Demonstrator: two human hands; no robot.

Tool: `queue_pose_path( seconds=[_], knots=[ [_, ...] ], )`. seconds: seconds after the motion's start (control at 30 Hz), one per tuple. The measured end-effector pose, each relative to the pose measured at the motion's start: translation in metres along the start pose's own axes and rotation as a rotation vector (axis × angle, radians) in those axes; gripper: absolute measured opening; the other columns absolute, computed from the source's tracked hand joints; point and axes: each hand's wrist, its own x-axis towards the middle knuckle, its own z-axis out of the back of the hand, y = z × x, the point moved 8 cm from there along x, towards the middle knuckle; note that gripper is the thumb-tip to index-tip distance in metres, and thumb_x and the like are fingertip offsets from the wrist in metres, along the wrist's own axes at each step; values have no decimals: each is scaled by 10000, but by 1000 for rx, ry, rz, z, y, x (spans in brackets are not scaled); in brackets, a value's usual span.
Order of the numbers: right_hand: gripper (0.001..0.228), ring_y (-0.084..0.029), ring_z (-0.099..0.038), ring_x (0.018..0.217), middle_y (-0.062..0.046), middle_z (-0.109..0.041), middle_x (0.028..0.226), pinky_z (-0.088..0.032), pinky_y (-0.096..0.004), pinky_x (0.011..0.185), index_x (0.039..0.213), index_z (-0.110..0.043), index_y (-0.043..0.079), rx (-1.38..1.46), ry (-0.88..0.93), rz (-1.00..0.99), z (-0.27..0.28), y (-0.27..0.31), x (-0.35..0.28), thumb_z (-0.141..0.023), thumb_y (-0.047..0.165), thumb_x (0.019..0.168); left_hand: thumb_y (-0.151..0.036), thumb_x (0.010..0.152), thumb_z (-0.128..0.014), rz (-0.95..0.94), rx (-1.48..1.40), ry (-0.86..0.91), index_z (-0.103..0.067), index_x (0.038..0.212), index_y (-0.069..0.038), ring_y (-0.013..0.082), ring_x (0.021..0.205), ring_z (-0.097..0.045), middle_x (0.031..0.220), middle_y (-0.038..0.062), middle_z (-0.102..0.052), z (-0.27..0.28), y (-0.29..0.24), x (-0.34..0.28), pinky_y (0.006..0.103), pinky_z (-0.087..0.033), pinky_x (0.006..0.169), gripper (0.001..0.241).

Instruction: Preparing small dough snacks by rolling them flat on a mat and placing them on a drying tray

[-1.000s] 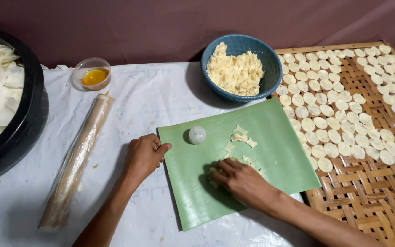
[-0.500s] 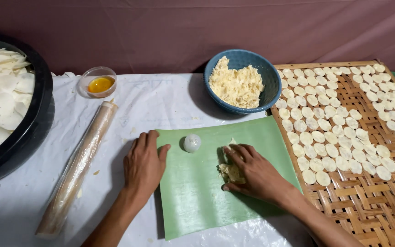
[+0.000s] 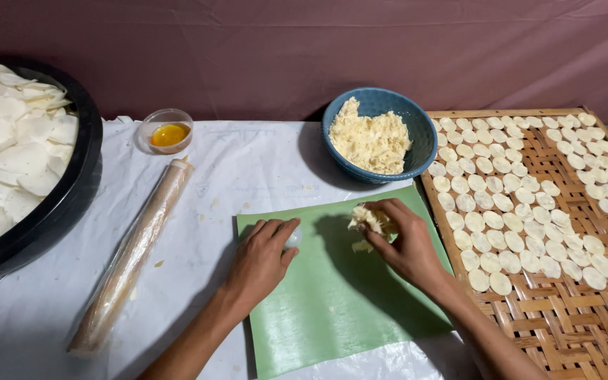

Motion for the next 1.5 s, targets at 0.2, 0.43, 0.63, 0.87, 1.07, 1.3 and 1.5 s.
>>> queue_pose_path(
  seconds=[0.2, 0.43, 0.63, 0.87, 1.07, 1.3, 1.5],
  knots=[
    [476, -306, -721, 839, -193, -765, 949, -572, -459, 784, 1265, -663, 63, 210, 118, -73, -2, 19, 5, -803, 166, 823, -129, 879, -699, 207, -47, -58, -487, 1439, -43, 405, 1032, -660, 1105, 222, -645, 34, 33, 34, 509, -567, 830, 604],
    [645, -409, -539, 1339, -229, -551, 1413, -489, -534, 1055, 1428, -515, 16, -234, 295, -45, -32, 1, 2, -643, 439, 958, -170, 913, -679, 272, 141, -149, -493, 1464, -10, 424, 1223, -584, 1320, 265, -591, 38, 71, 38, 501, -520, 967, 604],
    [482, -363, -675, 1137, -121, -635, 1248, -585, -500, 949, 1299, -625, 83, -186, 368, -76, -53, 1, -2, -752, 253, 866, -316, 912, -719, 256, 191, -304, -515, 1469, 21, 467, 1272, -546, 1378, 310, -558, 96, 55, -14, 524, -472, 1026, 683],
    [365, -214, -736, 815, -75, -675, 1028, -675, -329, 778, 999, -701, 13, -30, 63, -30, -35, -2, -5, -862, 239, 762, -358, 851, -714, 541, 573, -117, -522, 1395, 49, 342, 1003, -696, 1209, 222, -674, 118, 120, -101, 427, -590, 836, 706],
    [465, -285, -692, 1036, -117, -633, 1281, -627, -416, 877, 1250, -690, 43, -259, 213, -40, -30, -14, -14, -639, 382, 936, -236, 855, -725, 493, 610, -241, -541, 1369, 37, 334, 950, -696, 1120, 197, -686, 123, 117, -127, 398, -572, 867, 610],
    [736, -274, -675, 1007, -116, -609, 1270, -589, -389, 879, 1468, -483, 70, -199, 326, 122, -50, 18, -30, -790, 316, 847, -242, 899, -702, 459, 448, -355, -531, 1424, 76, 389, 970, -654, 1137, 220, -657, 159, 52, -105, 450, -541, 858, 638],
    [543, -253, -637, 690, -95, -633, 864, -547, -386, 631, 1023, -614, 32, -432, 85, 71, -43, 9, -41, -759, 529, 861, -144, 798, -730, 138, 109, -308, -525, 1368, 16, 317, 915, -655, 1092, 152, -649, 143, -18, -66, 441, -526, 811, 627]
  ],
)
